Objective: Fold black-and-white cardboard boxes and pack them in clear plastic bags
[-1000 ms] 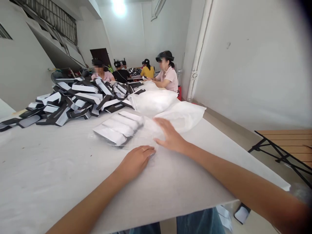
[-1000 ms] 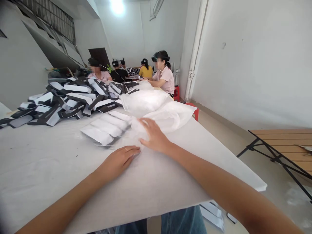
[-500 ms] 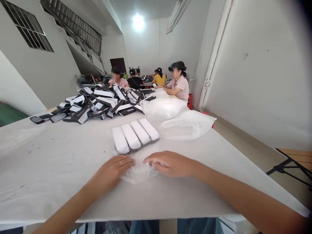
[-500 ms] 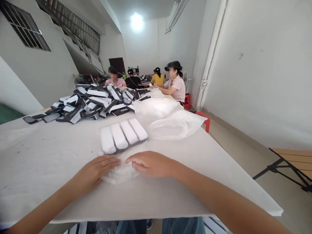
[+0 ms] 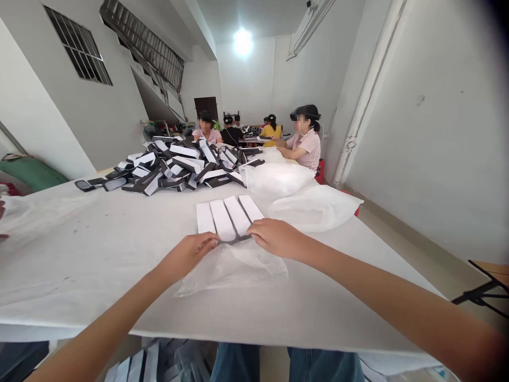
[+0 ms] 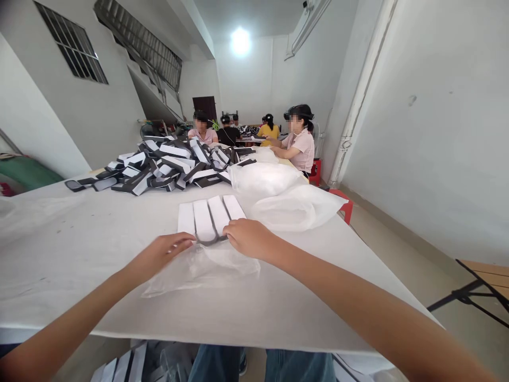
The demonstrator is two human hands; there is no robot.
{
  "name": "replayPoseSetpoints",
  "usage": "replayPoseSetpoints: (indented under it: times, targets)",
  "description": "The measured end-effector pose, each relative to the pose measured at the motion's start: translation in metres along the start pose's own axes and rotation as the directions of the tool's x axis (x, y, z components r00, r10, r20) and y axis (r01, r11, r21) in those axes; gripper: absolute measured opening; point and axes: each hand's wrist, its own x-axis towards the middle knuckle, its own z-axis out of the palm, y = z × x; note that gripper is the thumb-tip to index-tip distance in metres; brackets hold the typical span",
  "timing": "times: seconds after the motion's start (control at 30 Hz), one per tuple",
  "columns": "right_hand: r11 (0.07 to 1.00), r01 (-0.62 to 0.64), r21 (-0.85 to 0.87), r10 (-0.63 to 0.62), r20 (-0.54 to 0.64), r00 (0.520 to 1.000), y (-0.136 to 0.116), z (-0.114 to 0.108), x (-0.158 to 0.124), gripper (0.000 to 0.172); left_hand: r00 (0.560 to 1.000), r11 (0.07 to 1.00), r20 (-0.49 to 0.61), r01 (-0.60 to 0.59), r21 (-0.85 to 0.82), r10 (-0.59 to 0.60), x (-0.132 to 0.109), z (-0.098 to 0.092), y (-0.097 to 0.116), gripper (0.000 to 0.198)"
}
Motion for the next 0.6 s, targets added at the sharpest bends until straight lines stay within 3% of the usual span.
replayPoseSetpoints:
  times: [0.03,0.13,0.23,0.3,0.4,0.5,0.6]
  targets:
    - [1.000,-0.022,0.008,0.021,0.066,0.998,0.004,0.008,0.012,0.027,0.998,0.998,0.051,-0.038,0.053,0.036,0.013,0.008,-0.003,0.037]
    - [0.998,-0.068,0.008,0.066,0.150,0.986,0.022,0.029,0.034,0.029,0.999,0.953,0.034,0.015,0.302,-0.026,0.034,0.029,-0.019,0.042]
    - [0.995,-0.100,-0.011,0.101,0.159,0.982,0.042,0.035,0.029,0.053,0.995,0.934,0.032,0.076,0.350,-0.093,0.029,0.033,-0.037,0.053]
    - [0.991,-0.129,-0.027,0.132,0.157,0.979,0.050,0.032,0.016,0.054,0.992,0.942,0.013,0.112,0.317,-0.122,0.017,0.027,-0.043,0.058]
    - [0.989,-0.146,-0.035,0.149,0.082,0.985,0.046,0.025,-0.003,0.050,0.989,0.951,-0.064,0.143,0.273,-0.130,0.001,0.019,-0.038,0.058]
    - [0.999,-0.040,0.018,0.040,-0.050,0.998,0.028,0.026,-0.006,0.053,0.993,0.950,-0.108,0.082,0.301,-0.051,0.000,0.021,-0.020,0.054]
    - [0.999,0.014,-0.031,-0.015,-0.023,1.000,0.013,0.035,0.002,0.058,0.997,0.902,-0.077,0.020,0.431,0.015,0.008,0.028,-0.008,0.038]
